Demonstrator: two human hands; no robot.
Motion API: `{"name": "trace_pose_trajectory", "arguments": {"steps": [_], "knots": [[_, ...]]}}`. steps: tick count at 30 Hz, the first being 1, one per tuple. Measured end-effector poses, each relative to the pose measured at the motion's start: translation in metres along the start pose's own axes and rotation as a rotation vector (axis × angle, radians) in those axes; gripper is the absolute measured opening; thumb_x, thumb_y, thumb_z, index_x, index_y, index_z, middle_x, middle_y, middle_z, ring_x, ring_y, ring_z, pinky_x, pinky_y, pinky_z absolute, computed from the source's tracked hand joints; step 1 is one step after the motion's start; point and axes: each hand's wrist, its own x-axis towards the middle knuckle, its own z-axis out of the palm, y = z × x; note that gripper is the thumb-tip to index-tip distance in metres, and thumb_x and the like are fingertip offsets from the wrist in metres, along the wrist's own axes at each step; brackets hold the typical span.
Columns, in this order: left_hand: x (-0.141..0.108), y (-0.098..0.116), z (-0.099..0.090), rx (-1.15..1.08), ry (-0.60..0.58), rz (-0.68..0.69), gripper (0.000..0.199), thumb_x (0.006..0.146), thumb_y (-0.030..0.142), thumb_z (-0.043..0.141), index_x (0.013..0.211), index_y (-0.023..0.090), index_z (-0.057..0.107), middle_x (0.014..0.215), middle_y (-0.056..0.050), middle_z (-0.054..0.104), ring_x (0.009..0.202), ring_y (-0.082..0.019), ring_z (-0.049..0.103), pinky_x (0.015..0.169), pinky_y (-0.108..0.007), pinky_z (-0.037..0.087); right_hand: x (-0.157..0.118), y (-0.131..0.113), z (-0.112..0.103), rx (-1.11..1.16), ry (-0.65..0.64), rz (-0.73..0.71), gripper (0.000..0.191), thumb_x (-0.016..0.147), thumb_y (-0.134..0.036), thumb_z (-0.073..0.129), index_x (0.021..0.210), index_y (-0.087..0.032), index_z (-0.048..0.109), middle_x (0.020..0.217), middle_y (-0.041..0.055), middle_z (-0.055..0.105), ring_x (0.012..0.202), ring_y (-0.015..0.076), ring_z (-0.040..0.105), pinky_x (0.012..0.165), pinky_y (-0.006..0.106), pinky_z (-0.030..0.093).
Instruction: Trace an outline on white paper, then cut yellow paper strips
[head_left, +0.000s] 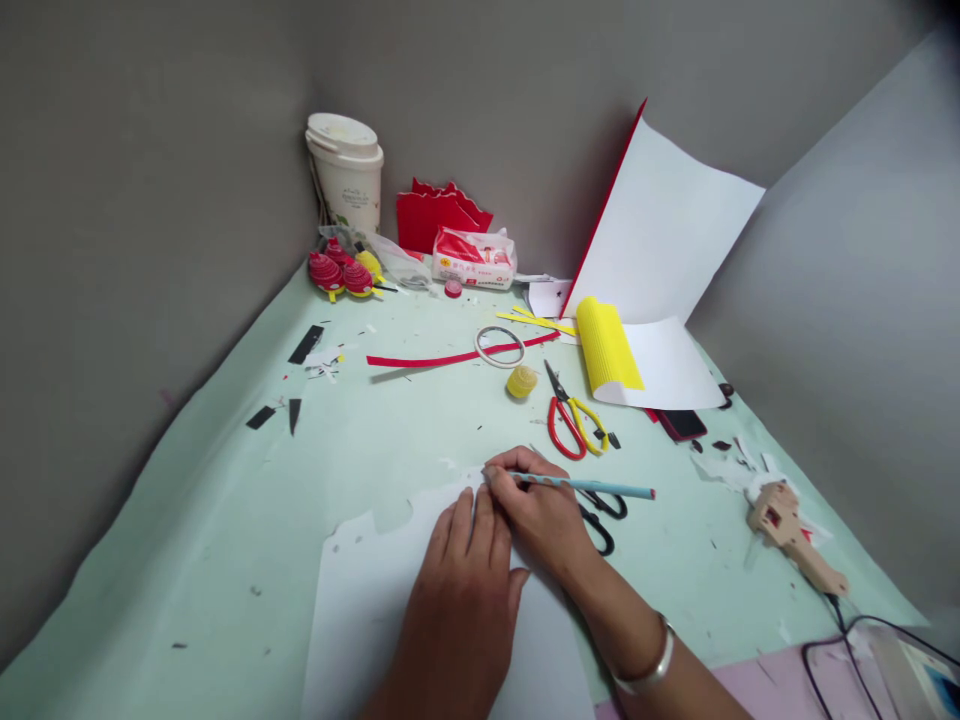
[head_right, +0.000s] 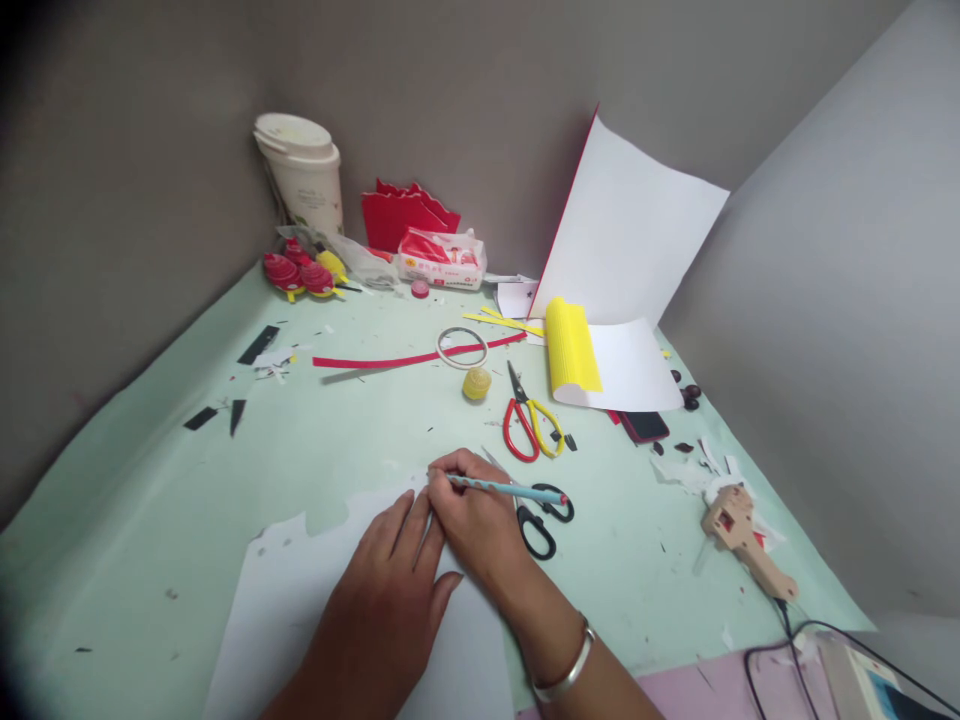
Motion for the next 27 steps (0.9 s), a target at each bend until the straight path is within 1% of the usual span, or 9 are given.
{"name": "trace_pose_trajectory", "arguments": {"steps": [9, 16, 27], "knots": [[-0.0009, -0.0014, 0.0001, 0.021, -0.003, 0.007, 0.047, 0.085, 0.022, 0.054, 0.128, 0.005, 0.055, 0.132, -0.018, 0.061, 0.12, -0.034, 0.056, 0.099, -0.048, 0.047, -0.0003, 0.0028, -0.0002, 0.044, -0.011, 0.044, 0.014, 0.082, -0.032, 0.057, 0.076, -0.023, 0.066, 0.066, -0.0025, 0.067, 0.066, 0.0162, 0.061, 0.063, 0.026, 0.046], [-0.0006, -0.0002, -0.0011, 0.025, 0.014, 0.008, 0.047, 0.084, 0.021, 0.056, 0.127, 0.003, 0.055, 0.129, -0.019, 0.062, 0.118, -0.034, 0.056, 0.098, -0.048, 0.047, -0.0005, 0.0019, -0.0008, 0.037, -0.017, 0.039, 0.013, 0.081, -0.031, 0.057, 0.075, -0.023, 0.065, 0.066, -0.0028, 0.066, 0.065, 0.0159, 0.06, 0.064, 0.026, 0.045], [-0.0004, 0.0004, -0.0013, 0.019, 0.006, 0.011, 0.047, 0.084, 0.022, 0.056, 0.128, 0.005, 0.054, 0.131, -0.018, 0.061, 0.12, -0.033, 0.055, 0.1, -0.047, 0.045, -0.001, 0.0023, 0.0, 0.017, -0.016, 0.016, 0.014, 0.083, -0.031, 0.056, 0.076, -0.022, 0.065, 0.068, -0.002, 0.067, 0.067, 0.0164, 0.061, 0.066, 0.027, 0.046]]}}
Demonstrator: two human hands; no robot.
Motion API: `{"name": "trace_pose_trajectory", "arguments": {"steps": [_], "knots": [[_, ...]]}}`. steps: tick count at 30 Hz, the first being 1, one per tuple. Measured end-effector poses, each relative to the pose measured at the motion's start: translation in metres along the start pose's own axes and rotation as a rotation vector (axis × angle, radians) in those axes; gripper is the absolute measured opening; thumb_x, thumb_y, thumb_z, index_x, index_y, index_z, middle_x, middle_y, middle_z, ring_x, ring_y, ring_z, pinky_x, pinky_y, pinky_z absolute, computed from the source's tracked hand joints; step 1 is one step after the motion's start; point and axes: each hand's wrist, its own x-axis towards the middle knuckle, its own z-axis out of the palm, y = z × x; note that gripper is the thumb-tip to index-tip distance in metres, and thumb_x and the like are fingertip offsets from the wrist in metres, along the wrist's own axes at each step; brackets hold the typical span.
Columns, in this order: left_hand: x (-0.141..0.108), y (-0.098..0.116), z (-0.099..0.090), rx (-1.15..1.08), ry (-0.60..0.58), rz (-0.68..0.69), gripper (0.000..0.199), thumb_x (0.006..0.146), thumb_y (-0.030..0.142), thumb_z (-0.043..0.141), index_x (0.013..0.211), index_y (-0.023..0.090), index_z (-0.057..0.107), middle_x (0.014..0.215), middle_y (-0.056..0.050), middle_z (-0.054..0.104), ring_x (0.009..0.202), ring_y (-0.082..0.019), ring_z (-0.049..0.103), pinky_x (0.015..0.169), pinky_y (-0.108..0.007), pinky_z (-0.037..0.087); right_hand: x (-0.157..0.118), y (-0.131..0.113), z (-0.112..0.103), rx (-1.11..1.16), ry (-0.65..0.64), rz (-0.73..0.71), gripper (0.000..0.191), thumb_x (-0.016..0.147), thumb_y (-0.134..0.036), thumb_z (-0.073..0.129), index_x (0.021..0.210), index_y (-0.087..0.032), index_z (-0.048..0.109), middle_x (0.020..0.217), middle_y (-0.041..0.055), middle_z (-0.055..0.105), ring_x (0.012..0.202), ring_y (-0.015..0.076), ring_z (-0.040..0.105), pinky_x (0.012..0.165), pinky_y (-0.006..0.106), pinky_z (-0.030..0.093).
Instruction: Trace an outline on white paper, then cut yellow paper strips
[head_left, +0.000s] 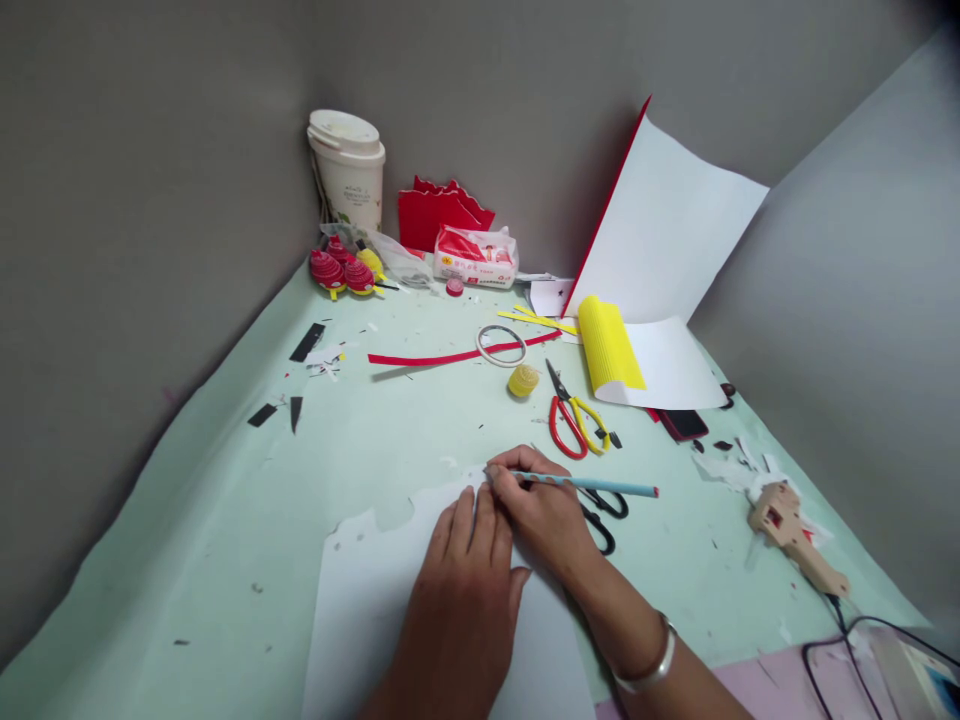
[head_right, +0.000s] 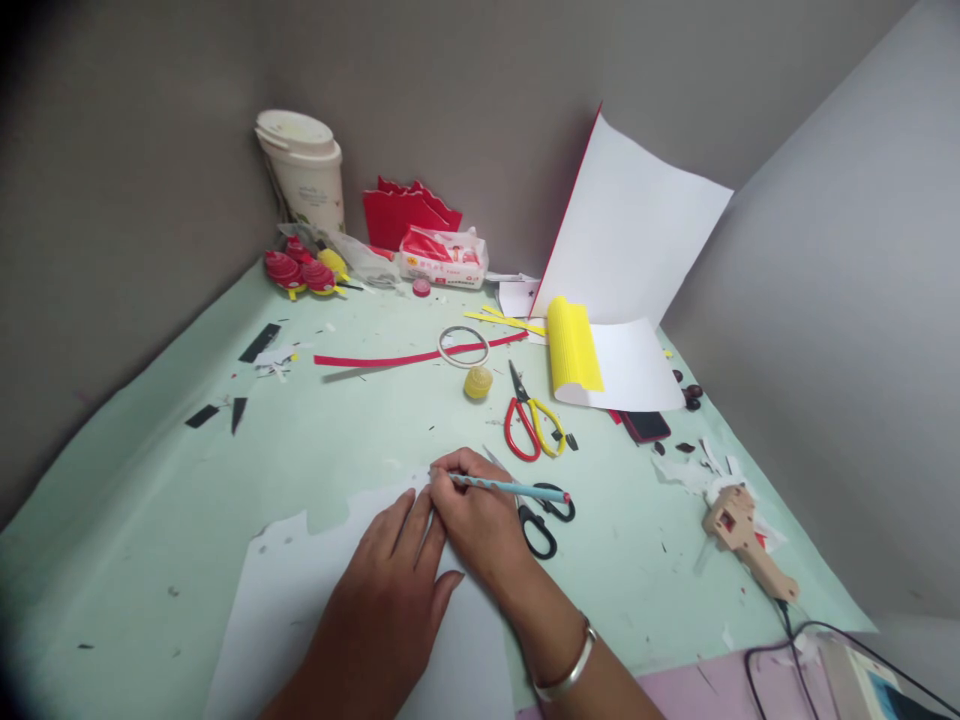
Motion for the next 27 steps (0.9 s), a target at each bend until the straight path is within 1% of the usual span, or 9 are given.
{"name": "trace_pose_trajectory", "arguments": {"steps": [9, 16, 21, 27], "knots": [[-0.0005, -0.0013, 0.001, 0.014, 0.015, 0.001, 0.046, 0.084, 0.024, 0.056, 0.126, 0.005, 0.057, 0.13, -0.018, 0.062, 0.118, -0.034, 0.057, 0.099, -0.047, 0.046, 0.0005, -0.0003, -0.0002, 0.007, 0.013, 0.005, 0.014, 0.083, -0.031, 0.056, 0.075, -0.023, 0.065, 0.068, -0.0027, 0.067, 0.066, 0.0156, 0.06, 0.067, 0.026, 0.045], [-0.0007, -0.0008, 0.0006, 0.026, 0.014, -0.013, 0.045, 0.084, 0.023, 0.055, 0.126, 0.005, 0.057, 0.129, -0.017, 0.063, 0.118, -0.033, 0.057, 0.098, -0.047, 0.047, 0.0008, 0.0038, 0.0006, 0.026, 0.007, 0.029, 0.013, 0.082, -0.031, 0.058, 0.076, -0.023, 0.066, 0.066, -0.0037, 0.066, 0.066, 0.0151, 0.059, 0.065, 0.026, 0.045], [-0.0003, -0.0007, 0.0011, 0.032, 0.006, -0.007, 0.043, 0.084, 0.022, 0.054, 0.124, 0.006, 0.058, 0.128, -0.017, 0.063, 0.117, -0.033, 0.057, 0.098, -0.047, 0.047, 0.001, 0.0023, 0.0004, 0.013, 0.008, 0.03, 0.013, 0.082, -0.031, 0.058, 0.075, -0.023, 0.065, 0.065, -0.004, 0.065, 0.065, 0.0148, 0.059, 0.066, 0.026, 0.045], [0.0004, 0.0001, 0.0011, 0.018, 0.018, -0.008, 0.047, 0.083, 0.021, 0.055, 0.127, 0.005, 0.057, 0.13, -0.017, 0.063, 0.118, -0.033, 0.057, 0.098, -0.047, 0.048, 0.0005, -0.0004, -0.0004, -0.002, 0.007, 0.019, 0.013, 0.082, -0.031, 0.058, 0.075, -0.023, 0.065, 0.065, -0.0038, 0.065, 0.065, 0.015, 0.059, 0.066, 0.026, 0.045]]}}
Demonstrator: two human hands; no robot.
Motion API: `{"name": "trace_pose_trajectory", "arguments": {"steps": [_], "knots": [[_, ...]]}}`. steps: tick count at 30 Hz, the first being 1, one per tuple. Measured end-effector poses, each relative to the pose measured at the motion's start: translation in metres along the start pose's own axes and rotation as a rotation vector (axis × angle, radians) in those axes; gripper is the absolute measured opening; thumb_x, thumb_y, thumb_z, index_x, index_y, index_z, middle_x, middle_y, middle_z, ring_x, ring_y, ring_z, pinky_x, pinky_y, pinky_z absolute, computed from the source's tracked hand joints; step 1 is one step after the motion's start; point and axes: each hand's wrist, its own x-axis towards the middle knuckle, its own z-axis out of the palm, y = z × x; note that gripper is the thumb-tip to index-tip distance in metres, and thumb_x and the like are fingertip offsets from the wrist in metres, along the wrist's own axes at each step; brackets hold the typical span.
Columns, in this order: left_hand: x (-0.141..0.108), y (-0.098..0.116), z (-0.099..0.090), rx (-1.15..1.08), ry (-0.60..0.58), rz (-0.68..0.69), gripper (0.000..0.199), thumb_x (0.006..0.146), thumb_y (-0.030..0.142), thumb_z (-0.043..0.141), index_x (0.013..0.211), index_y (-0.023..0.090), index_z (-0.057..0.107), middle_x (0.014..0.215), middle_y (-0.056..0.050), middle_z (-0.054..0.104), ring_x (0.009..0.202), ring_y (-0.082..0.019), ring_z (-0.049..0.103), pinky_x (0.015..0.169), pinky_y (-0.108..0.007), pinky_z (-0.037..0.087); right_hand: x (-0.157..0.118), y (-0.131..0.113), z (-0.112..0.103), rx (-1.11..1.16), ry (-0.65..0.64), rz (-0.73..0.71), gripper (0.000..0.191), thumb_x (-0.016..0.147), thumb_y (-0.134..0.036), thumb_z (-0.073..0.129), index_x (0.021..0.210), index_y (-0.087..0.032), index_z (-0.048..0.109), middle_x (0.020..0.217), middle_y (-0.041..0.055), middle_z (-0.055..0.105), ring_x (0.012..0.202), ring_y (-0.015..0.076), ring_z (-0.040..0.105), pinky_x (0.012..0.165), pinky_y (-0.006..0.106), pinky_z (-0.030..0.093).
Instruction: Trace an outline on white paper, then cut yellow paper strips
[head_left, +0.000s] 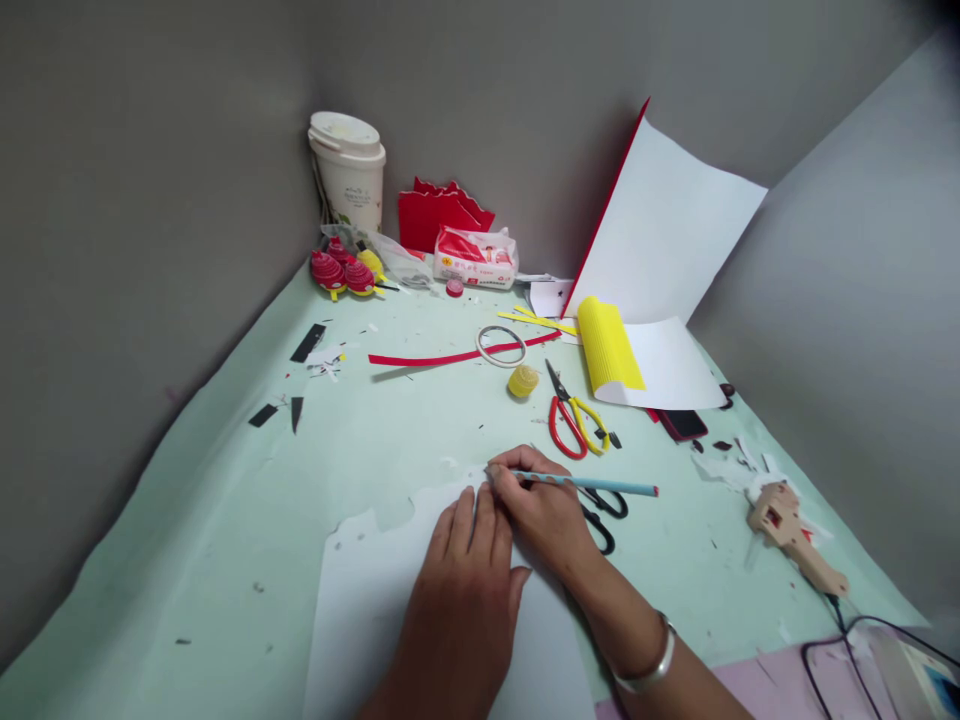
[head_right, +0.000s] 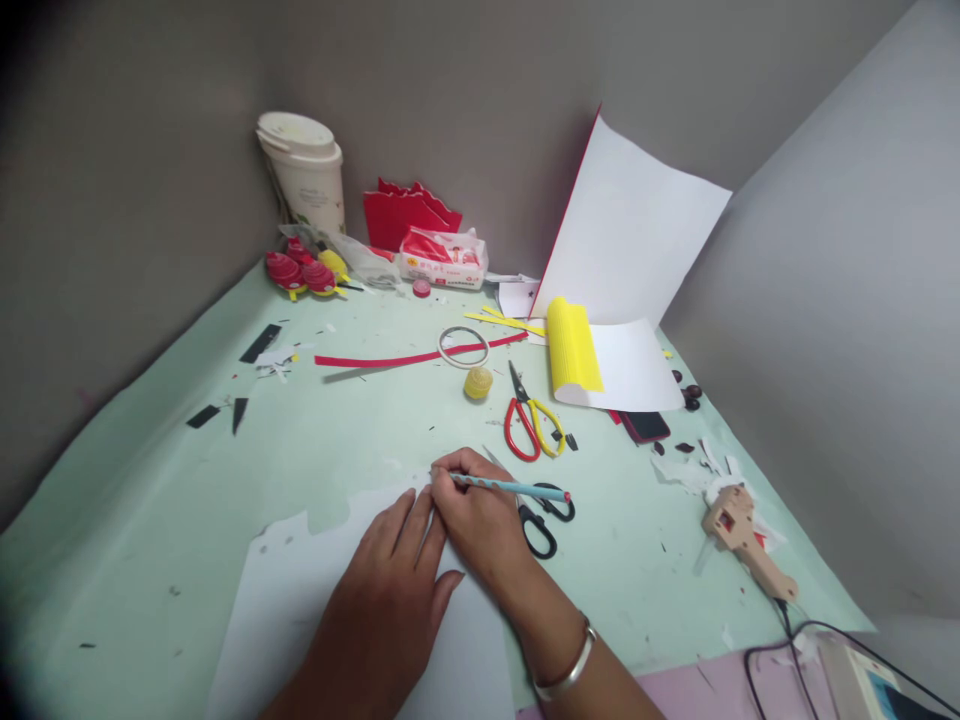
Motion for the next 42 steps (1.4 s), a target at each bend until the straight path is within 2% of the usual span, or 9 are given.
{"name": "trace_pose_trajectory", "arguments": {"steps": [42], "knots": [[-0.0005, -0.0007, -0.0004, -0.007, -0.033, -0.003, 0.046, 0.084, 0.022, 0.056, 0.127, 0.006, 0.056, 0.131, -0.018, 0.062, 0.119, -0.034, 0.056, 0.099, -0.048, 0.048, -0.001, 0.0022, 0.0001, 0.034, 0.014, 0.028, 0.015, 0.082, -0.033, 0.057, 0.077, -0.023, 0.066, 0.066, -0.0022, 0.067, 0.065, 0.0168, 0.06, 0.06, 0.026, 0.044]]}}
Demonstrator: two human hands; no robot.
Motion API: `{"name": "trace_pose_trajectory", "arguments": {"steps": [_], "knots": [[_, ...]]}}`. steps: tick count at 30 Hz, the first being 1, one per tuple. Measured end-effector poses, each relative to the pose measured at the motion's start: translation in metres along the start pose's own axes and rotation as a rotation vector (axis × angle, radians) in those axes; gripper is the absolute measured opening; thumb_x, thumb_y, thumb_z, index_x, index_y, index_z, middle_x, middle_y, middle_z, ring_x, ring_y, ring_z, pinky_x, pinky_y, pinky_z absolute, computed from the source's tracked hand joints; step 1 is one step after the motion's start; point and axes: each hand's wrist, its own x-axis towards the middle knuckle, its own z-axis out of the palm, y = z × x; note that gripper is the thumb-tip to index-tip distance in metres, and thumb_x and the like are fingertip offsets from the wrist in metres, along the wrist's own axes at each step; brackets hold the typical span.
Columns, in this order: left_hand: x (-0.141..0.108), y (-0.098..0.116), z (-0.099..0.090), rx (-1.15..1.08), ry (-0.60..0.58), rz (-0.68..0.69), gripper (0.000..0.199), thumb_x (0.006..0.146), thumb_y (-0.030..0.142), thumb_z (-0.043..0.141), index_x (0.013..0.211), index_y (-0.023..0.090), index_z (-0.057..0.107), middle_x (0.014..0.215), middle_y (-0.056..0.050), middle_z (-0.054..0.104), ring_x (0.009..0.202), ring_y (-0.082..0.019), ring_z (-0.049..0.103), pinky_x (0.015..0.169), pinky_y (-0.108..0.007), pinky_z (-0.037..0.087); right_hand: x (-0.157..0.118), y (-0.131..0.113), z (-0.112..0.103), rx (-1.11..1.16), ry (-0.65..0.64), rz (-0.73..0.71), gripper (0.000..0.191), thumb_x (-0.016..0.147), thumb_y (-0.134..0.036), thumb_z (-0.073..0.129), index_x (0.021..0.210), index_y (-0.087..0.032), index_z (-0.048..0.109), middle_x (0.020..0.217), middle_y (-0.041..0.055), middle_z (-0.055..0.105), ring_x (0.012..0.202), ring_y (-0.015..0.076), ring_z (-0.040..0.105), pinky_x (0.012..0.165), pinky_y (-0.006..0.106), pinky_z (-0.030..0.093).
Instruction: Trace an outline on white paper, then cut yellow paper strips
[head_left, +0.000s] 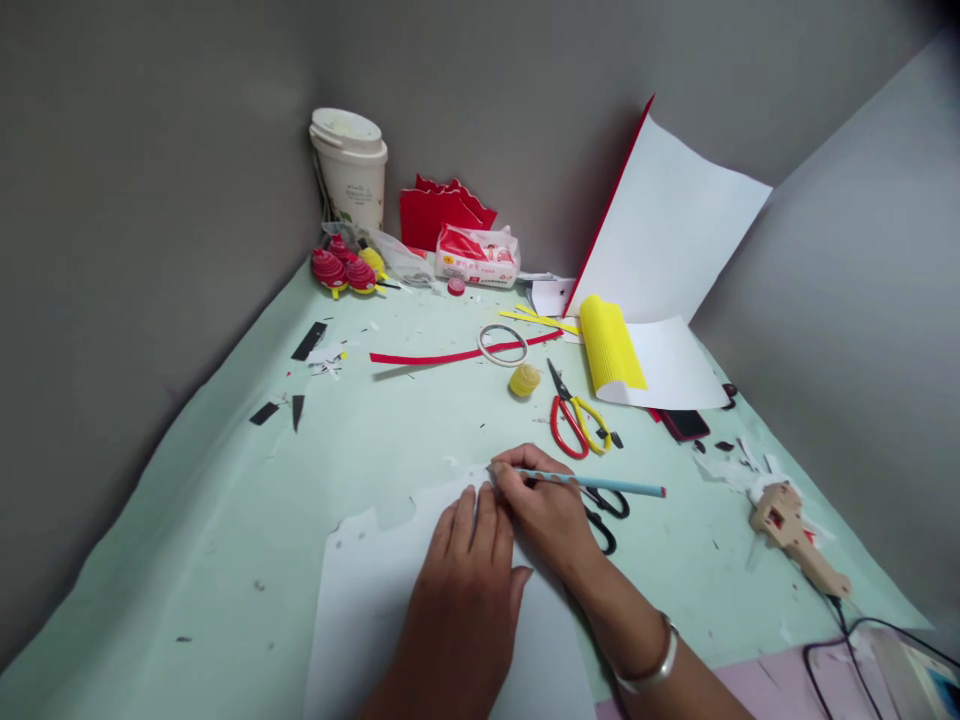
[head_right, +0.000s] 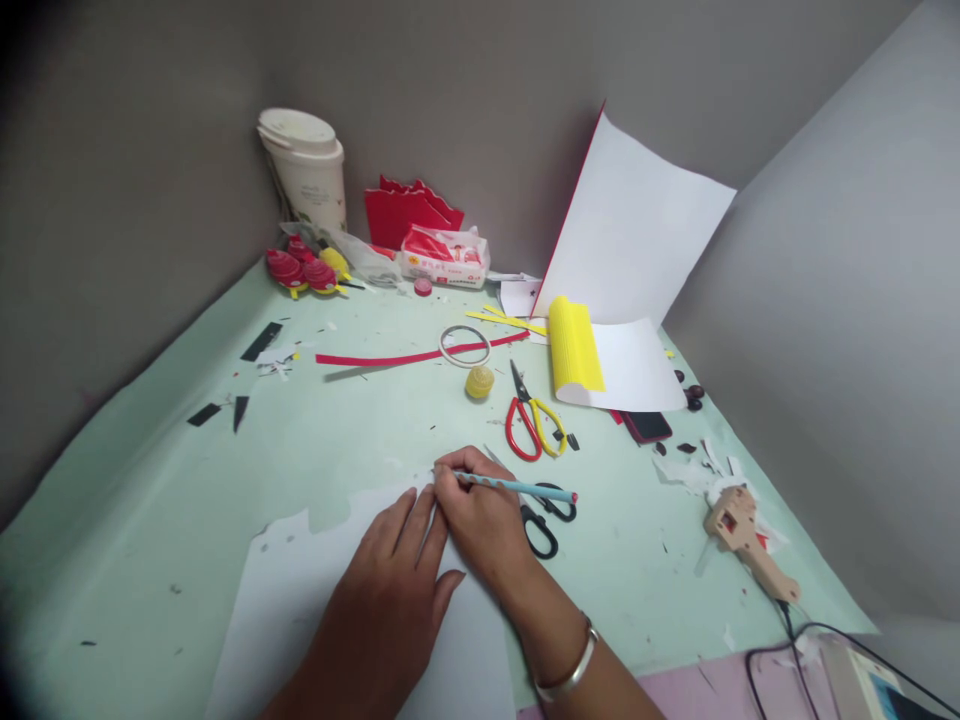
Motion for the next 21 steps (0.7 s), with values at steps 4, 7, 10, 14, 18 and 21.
{"name": "trace_pose_trajectory", "arguments": {"steps": [4, 7, 10, 14, 18, 21], "knots": [[0.0005, 0.0002, -0.0006, -0.002, -0.007, -0.001, 0.046, 0.084, 0.022, 0.056, 0.128, 0.006, 0.056, 0.131, -0.018, 0.061, 0.119, -0.034, 0.056, 0.099, -0.048, 0.047, 0.0002, -0.0004, 0.0002, -0.006, 0.003, -0.015, 0.015, 0.082, -0.033, 0.057, 0.076, -0.023, 0.066, 0.065, -0.0026, 0.066, 0.064, 0.0165, 0.059, 0.061, 0.026, 0.045], [0.0004, 0.0007, -0.0013, 0.002, -0.006, -0.003, 0.047, 0.084, 0.021, 0.056, 0.128, 0.005, 0.055, 0.131, -0.017, 0.062, 0.119, -0.033, 0.056, 0.099, -0.048, 0.047, 0.0005, -0.0014, -0.0002, -0.02, 0.001, -0.022, 0.014, 0.082, -0.032, 0.056, 0.076, -0.023, 0.066, 0.065, -0.003, 0.066, 0.064, 0.0163, 0.059, 0.061, 0.026, 0.045], [0.0, 0.0011, -0.0015, 0.003, -0.003, -0.003, 0.046, 0.084, 0.02, 0.056, 0.127, 0.006, 0.057, 0.13, -0.017, 0.062, 0.119, -0.033, 0.057, 0.099, -0.048, 0.048, 0.0008, -0.0018, -0.0003, -0.032, 0.006, -0.024, 0.014, 0.081, -0.031, 0.056, 0.075, -0.023, 0.066, 0.065, -0.0028, 0.066, 0.064, 0.0166, 0.059, 0.061, 0.026, 0.045], [0.0004, 0.0009, -0.0008, -0.009, -0.001, 0.001, 0.045, 0.083, 0.021, 0.056, 0.125, 0.006, 0.059, 0.13, -0.017, 0.063, 0.118, -0.034, 0.058, 0.098, -0.048, 0.049, 0.0003, -0.0014, 0.0004, -0.025, 0.004, -0.03, 0.015, 0.082, -0.031, 0.056, 0.075, -0.023, 0.066, 0.067, -0.0021, 0.067, 0.064, 0.0166, 0.06, 0.061, 0.026, 0.045], [0.0013, 0.0005, -0.0009, 0.006, -0.012, -0.004, 0.045, 0.083, 0.022, 0.056, 0.125, 0.006, 0.059, 0.131, -0.017, 0.062, 0.118, -0.034, 0.057, 0.098, -0.048, 0.049, -0.0003, -0.0024, 0.0004, 0.017, 0.027, -0.022, 0.016, 0.082, -0.034, 0.057, 0.076, -0.022, 0.066, 0.067, -0.0012, 0.067, 0.063, 0.0166, 0.059, 0.059, 0.026, 0.045], [0.0013, 0.0003, -0.0008, 0.018, -0.024, -0.005, 0.044, 0.084, 0.024, 0.056, 0.125, 0.007, 0.06, 0.131, -0.016, 0.063, 0.118, -0.033, 0.058, 0.098, -0.047, 0.049, 0.0, -0.004, -0.0013, 0.086, 0.061, 0.02, 0.017, 0.08, -0.035, 0.059, 0.077, -0.021, 0.066, 0.063, -0.0017, 0.064, 0.058, 0.0157, 0.057, 0.056, 0.026, 0.044]]}}
